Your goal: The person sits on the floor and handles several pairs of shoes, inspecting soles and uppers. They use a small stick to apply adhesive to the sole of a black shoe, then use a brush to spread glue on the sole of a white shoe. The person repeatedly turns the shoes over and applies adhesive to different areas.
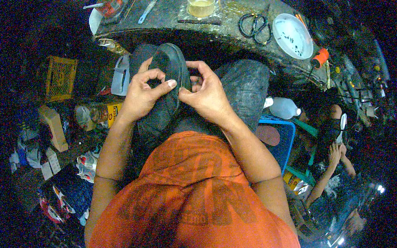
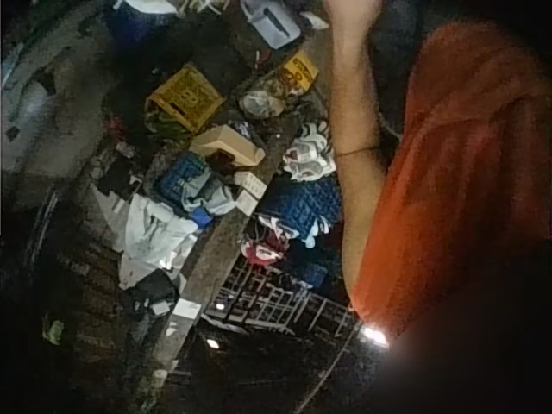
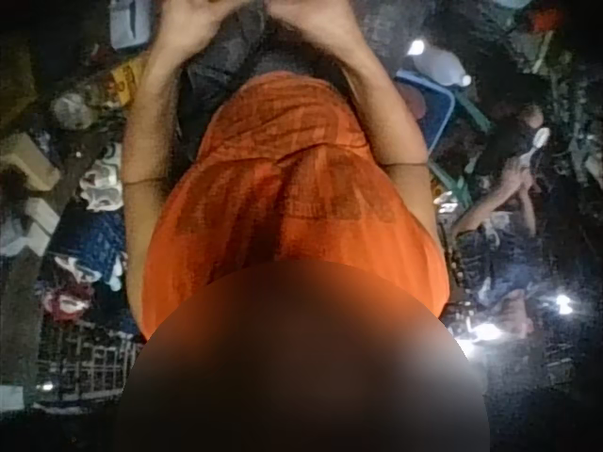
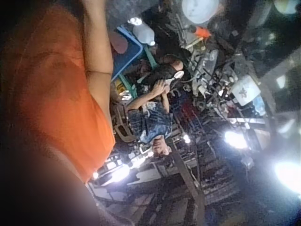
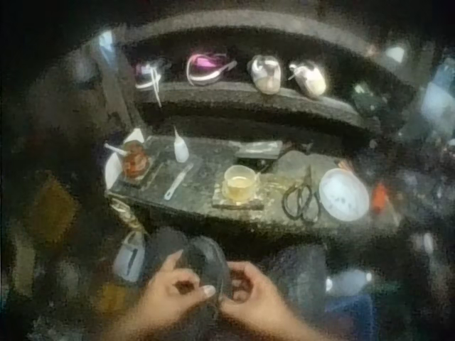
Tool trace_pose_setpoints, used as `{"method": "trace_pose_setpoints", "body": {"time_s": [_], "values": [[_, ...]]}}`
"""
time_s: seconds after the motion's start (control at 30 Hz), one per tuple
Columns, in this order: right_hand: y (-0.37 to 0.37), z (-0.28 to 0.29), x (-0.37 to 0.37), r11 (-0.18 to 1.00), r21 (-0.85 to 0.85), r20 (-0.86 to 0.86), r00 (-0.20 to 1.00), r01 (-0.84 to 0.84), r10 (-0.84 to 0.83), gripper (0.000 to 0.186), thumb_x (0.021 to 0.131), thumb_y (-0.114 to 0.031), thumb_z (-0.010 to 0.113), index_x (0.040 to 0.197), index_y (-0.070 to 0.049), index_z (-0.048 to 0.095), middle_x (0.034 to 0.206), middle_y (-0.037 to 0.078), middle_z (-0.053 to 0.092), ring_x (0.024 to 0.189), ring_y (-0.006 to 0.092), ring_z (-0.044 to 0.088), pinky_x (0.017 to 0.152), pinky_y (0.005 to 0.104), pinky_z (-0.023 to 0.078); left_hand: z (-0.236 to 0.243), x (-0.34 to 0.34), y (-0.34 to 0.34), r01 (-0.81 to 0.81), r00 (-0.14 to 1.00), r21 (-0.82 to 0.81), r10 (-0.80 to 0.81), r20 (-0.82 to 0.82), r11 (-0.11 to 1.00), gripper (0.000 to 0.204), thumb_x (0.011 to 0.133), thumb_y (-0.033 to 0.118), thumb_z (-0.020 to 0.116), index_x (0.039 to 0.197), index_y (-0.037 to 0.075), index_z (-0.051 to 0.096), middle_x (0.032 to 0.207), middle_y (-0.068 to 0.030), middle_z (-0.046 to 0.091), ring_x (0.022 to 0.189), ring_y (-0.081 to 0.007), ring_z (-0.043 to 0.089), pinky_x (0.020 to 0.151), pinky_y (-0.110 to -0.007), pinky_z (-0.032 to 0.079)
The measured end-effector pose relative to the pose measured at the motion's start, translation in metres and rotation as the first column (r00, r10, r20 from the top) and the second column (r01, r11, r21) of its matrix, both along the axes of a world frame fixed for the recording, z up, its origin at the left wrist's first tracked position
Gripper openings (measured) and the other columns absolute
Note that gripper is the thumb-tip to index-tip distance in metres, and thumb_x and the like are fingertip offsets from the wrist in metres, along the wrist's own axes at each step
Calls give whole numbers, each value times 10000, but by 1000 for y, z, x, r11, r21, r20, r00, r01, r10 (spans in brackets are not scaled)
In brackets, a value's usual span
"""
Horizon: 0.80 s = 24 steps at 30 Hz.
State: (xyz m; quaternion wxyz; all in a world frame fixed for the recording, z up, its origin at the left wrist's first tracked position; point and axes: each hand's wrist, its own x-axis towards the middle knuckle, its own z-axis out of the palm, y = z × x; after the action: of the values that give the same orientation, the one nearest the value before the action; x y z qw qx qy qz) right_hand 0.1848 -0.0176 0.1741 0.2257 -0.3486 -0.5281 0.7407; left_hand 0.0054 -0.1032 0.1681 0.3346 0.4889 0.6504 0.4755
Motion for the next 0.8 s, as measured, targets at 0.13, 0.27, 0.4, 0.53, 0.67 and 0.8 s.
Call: {"method": "trace_pose_setpoints", "body": {"time_s": [0.13, 0.27, 0.4, 0.53, 0.67, 0.8], "values": [[1, -3, 6, 999, -17, -61, 998, -37, 35, 636, 816, 58, 736, 1396, -25, 488, 1125, 92, 673, 969, 134, 667, 813, 263, 567, -1, -6, 0, 46, 997, -24, -47, -55, 999, 246, 835, 222, 831, 799, 44, 665, 1296, -172, 581, 1242, -282, 525, 1077, -382, 384], [3, -5, 13, 990, -113, -207, 976, -90, 65, 611, 872, 2, 720, 1439, -26, 495, 1189, 92, 675, 983, 139, 663, 877, 284, 550, 1, -18, 0, 110, 992, -13, -109, 67, 994, 232, 869, 206, 799, 813, 46, 641, 1240, -127, 604, 1178, -242, 541, 1050, -365, 385], [6, -7, 14, 981, -175, -240, 970, -88, 44, 385, 964, -86, 644, 1336, -10, 578, 1174, 99, 690, 980, 162, 676, 867, 300, 553, 6, -30, -3, 199, 959, -30, -188, 213, 979, 226, 894, 173, 776, 814, 41, 611, 1182, -75, 597, 1127, -193, 536, 1014, -339, 387], [3, -8, 11, 963, -266, -241, 970, -41, -26, 282, 1016, -147, 600, 1257, 0, 602, 1165, 108, 690, 980, 188, 687, 848, 328, 576, 9, -34, -7, 208, 951, -16, -198, 239, 978, 228, 894, 159, 775, 815, 38, 600, 1152, -62, 586, 1113, -174, 528, 1004, -323, 386], [3, -7, 9, 926, -373, -346, 935, -58, -81, 281, 1040, -203, 585, 1246, -13, 608, 1139, 101, 692, 981, 210, 691, 841, 355, 591, 11, -34, -7, 199, 955, -34, -187, 230, 979, 230, 883, 160, 788, 815, 39, 605, 1157, -62, 588, 1115, -172, 527, 1003, -322, 387], [2, -2, 10, 968, -248, -225, 974, -36, -21, 288, 1020, -172, 624, 1254, -6, 605, 1135, 88, 692, 1022, 181, 679, 899, 328, 565, 16, -28, -8, 204, 964, -8, -199, 178, 979, 226, 861, 168, 812, 800, 47, 632, 1212, -84, 607, 1169, -193, 535, 1039, -341, 380]]}}
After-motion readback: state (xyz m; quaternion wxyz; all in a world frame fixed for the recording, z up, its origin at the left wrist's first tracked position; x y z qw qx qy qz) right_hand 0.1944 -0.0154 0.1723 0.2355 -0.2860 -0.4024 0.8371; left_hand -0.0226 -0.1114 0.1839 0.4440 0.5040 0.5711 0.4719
